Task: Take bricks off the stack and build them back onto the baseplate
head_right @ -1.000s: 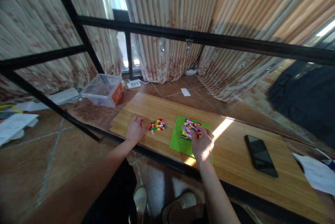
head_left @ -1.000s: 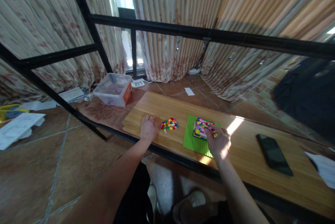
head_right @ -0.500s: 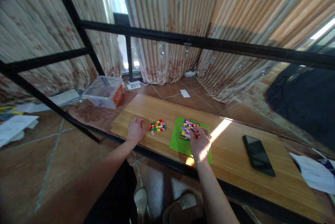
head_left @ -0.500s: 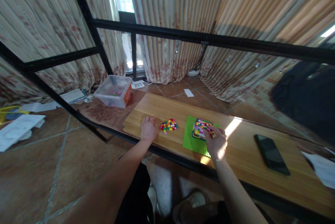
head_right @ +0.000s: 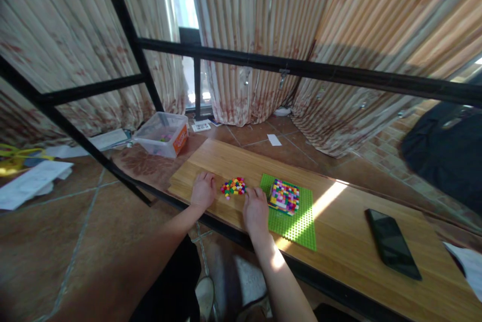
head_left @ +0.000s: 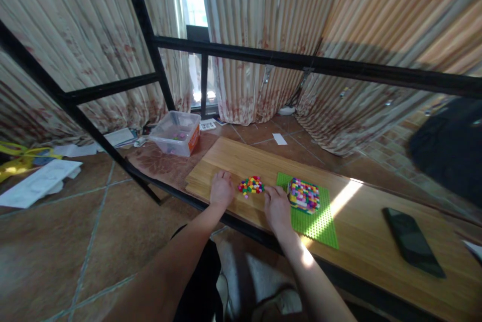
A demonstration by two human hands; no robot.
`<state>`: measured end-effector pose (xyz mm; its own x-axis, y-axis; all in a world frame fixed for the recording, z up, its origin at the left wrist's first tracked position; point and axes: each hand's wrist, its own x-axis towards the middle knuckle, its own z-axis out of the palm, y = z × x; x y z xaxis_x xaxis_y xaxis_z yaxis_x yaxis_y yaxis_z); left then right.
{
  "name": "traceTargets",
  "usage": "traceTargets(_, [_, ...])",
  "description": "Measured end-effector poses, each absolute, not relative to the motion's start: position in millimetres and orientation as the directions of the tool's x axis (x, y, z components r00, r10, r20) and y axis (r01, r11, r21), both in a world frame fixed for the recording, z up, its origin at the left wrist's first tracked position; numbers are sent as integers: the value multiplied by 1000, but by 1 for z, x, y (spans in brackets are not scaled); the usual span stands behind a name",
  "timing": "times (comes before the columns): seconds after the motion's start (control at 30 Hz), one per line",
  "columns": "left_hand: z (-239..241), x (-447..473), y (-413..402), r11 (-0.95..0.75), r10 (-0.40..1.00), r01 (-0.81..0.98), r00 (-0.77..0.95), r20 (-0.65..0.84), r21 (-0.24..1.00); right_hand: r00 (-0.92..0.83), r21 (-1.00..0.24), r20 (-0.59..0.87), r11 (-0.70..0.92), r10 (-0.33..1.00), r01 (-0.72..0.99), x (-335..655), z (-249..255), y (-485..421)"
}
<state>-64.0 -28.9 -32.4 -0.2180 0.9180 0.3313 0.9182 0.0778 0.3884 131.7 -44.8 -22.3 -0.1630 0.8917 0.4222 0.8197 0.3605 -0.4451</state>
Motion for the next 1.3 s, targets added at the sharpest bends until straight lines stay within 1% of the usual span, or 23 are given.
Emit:
traceTargets(0.17, [-32,-64,-29,79,923,916,-217,317,394,-176,-445,373,342,911,828,123,-31,-28])
traceTargets(0.33, [-31,-65,-29,88,927,910,-223,301,405,-188,-448,356,344,915,825,123,-32,-24])
traceTargets(0.5, [-29,-64,-30,76,923,912,-218,318,403,-169,-441,353,323,920,837,129,-34,-34])
traceTargets(0.7, [-27,-63,-30,87,926,918,-218,308,387,-201,-358,302,307,932,882,134,-35,-50])
traceTargets(1.0, [-29,-63,-31,87,920,913,-227,319,398,-218,-293,229,281,949,914,128,-30,-41])
traceTargets(1.13, [-29,-64,-30,81,922,912,-222,317,403,-219,-294,224,281,950,914,129,-37,-39])
traceTargets(1.3, [-32,-65,-28,84,921,913,-224,318,399,-225,-323,263,306,938,896,131,-42,-38])
